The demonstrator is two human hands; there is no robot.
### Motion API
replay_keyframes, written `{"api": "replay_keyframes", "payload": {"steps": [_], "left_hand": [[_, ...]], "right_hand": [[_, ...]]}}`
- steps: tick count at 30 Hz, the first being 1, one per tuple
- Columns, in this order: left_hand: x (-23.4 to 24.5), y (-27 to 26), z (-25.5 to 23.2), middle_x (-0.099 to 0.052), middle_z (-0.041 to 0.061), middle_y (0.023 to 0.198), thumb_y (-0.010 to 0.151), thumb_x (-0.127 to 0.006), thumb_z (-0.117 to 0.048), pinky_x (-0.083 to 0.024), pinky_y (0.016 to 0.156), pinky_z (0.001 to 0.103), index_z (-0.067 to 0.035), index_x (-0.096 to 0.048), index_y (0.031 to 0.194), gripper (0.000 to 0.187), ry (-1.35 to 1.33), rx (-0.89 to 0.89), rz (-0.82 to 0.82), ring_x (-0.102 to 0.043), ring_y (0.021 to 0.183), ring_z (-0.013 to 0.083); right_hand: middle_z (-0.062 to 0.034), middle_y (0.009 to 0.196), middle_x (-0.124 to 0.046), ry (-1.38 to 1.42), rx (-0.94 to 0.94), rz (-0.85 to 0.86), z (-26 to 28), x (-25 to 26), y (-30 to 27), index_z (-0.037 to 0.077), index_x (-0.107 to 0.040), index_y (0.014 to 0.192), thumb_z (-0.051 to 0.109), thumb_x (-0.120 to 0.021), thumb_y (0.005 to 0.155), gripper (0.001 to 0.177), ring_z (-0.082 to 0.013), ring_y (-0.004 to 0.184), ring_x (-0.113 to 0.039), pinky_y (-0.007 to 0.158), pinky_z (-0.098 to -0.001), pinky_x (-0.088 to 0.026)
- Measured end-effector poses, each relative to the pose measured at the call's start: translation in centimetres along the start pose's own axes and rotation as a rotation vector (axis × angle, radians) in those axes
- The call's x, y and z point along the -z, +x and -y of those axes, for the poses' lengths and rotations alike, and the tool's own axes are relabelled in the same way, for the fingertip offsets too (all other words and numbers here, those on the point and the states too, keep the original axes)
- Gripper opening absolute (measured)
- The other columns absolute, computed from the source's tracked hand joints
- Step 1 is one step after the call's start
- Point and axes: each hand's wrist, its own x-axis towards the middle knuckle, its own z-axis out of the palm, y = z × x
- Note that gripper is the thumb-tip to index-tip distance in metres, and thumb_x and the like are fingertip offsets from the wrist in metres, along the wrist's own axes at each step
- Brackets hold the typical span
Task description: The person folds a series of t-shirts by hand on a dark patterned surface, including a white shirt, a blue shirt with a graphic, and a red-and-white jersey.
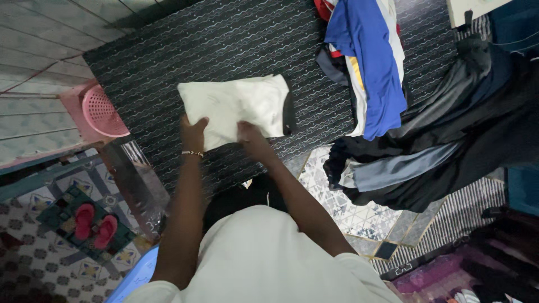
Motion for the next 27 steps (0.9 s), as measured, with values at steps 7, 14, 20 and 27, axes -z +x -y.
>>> {"api": "replay_keyframes", "payload": {"steps": [7,14,20,27], "left_hand": [[-5.5,-3.9,-7.2,-0.071,0.025,0.115,0.082,-0.081,-0.026,-0.054,0.09,0.048,0.002,-0.059,0.124,0.055,0.587,-0.078,0.009,-0.069,0.105,0.0411],[-17.0,-4.7,-2.5,-0.053,0.032,0.137,0.086,-0.078,-0.043,-0.047,0.103,0.049,0.006,-0.03,0.151,0.094,0.728,-0.206,0.412,-0.056,0.123,0.0455],[-18.7,-3.7,0.9,-0.057,0.023,0.128,0.086,-0.066,-0.027,-0.051,0.093,0.051,-0.004,-0.035,0.155,0.078,0.954,-0.169,0.422,-0.062,0.112,0.0428],[-16.0,-4.5,-2.7,-0.059,0.014,0.14,0.097,-0.061,-0.029,-0.047,0.109,0.051,-0.015,-0.056,0.142,0.048,1.223,-0.428,0.405,-0.056,0.132,0.0348]], "right_hand": [[-0.0185,0.139,-0.062,0.212,-0.368,-0.159,2.5,0.2,-2.2,0.006,-0.06,0.135,0.01,-0.058,0.09,0.045,-0.0328,0.131,-0.06,0.109,-0.0374,-0.051],[-0.0168,0.118,-0.064,0.536,-0.516,-0.484,-2.3,4.3,-4.1,0.004,-0.058,0.127,0.029,-0.049,0.103,0.036,-0.0295,0.11,-0.064,0.093,-0.0375,-0.054],[-0.0146,0.095,-0.065,0.89,-0.934,-0.478,-4.8,5.8,-4.1,0.003,-0.054,0.119,0.042,-0.049,0.105,0.041,-0.0305,0.085,-0.07,0.072,-0.0401,-0.057],[-0.019,0.106,-0.073,0.395,-0.685,-0.38,-5.6,6.9,-3.6,0.0,-0.061,0.125,0.015,-0.061,0.087,0.041,-0.0317,0.091,-0.073,0.077,-0.0409,-0.058]]}}
